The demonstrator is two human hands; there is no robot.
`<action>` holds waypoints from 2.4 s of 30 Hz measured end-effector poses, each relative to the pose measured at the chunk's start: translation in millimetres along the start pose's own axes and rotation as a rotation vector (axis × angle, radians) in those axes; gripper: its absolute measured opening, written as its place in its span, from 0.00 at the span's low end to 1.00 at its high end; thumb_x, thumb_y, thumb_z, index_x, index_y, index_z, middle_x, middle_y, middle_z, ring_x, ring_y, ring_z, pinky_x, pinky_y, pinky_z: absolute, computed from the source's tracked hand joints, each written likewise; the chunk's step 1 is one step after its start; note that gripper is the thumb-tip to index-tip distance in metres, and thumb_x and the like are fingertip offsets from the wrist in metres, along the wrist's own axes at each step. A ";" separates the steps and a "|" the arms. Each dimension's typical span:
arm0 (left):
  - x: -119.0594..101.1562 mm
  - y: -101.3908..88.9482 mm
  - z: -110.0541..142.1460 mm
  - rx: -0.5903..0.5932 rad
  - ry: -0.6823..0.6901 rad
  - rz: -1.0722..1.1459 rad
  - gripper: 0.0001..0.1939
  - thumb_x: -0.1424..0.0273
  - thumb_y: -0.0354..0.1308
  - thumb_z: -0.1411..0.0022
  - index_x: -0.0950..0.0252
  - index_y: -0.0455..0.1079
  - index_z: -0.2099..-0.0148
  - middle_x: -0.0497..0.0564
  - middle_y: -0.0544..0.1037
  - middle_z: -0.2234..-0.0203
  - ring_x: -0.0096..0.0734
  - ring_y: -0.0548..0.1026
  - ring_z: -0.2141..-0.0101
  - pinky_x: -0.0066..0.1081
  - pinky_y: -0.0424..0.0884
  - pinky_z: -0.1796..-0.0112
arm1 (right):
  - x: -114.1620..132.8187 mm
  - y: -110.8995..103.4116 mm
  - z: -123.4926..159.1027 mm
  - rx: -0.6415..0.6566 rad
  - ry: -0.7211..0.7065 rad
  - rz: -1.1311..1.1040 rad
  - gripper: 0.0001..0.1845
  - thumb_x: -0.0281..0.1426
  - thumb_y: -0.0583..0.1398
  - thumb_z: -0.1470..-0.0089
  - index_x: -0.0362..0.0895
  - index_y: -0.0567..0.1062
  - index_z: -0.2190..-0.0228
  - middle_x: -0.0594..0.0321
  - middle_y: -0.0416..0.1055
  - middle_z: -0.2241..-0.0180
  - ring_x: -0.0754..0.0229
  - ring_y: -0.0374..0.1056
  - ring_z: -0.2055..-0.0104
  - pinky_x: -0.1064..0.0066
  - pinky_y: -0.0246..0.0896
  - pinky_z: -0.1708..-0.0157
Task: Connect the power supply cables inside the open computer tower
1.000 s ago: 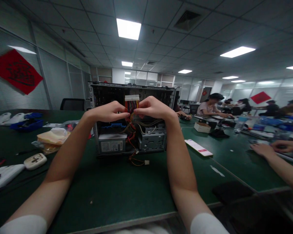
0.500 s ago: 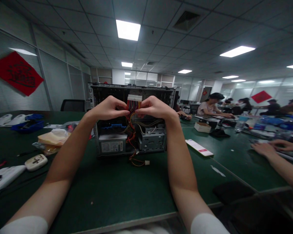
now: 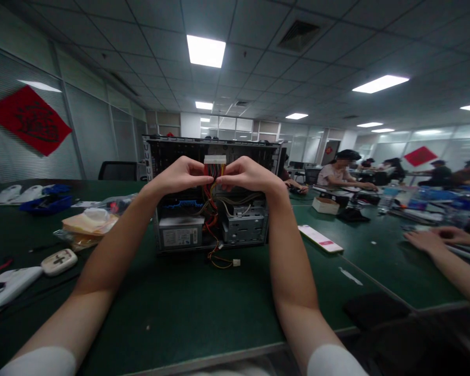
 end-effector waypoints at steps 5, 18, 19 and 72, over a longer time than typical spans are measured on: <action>-1.4 0.6 -1.3 -0.006 0.017 0.004 0.14 0.64 0.64 0.41 0.72 0.81 0.60 0.51 0.82 0.71 0.30 0.76 0.71 0.27 0.68 0.68 | -2.8 0.8 -0.5 0.012 0.011 -0.015 0.24 0.49 0.67 0.48 0.39 0.82 0.73 0.59 0.77 0.75 0.60 0.70 0.72 0.71 0.62 0.72; 1.5 -0.9 -2.2 -0.042 -0.021 0.081 0.15 0.63 0.69 0.47 0.71 0.81 0.64 0.52 0.82 0.72 0.30 0.75 0.72 0.28 0.69 0.68 | 0.0 3.4 -2.1 0.012 -0.009 -0.022 0.24 0.50 0.66 0.48 0.39 0.81 0.73 0.60 0.77 0.76 0.62 0.69 0.74 0.72 0.60 0.74; 3.2 -0.7 -3.4 -0.068 -0.027 0.080 0.14 0.63 0.68 0.46 0.71 0.81 0.64 0.51 0.81 0.73 0.29 0.74 0.73 0.27 0.68 0.69 | -1.0 3.5 -2.4 0.010 -0.001 -0.032 0.24 0.50 0.67 0.48 0.39 0.81 0.72 0.59 0.77 0.75 0.61 0.70 0.73 0.72 0.62 0.73; 20.3 6.9 -0.6 0.205 0.018 0.119 0.23 0.56 0.63 0.38 0.71 0.74 0.52 0.54 0.80 0.62 0.35 0.76 0.62 0.33 0.72 0.59 | -1.0 12.3 -10.6 -0.004 -0.024 -0.078 0.20 0.42 0.65 0.45 0.39 0.80 0.77 0.60 0.75 0.79 0.63 0.69 0.77 0.74 0.64 0.75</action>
Point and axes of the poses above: each hand's wrist, its own z-axis away from the middle knuckle, its own y-axis out of the palm, x = y × z, the point moved 4 cm from there along -z, towards the middle knuckle
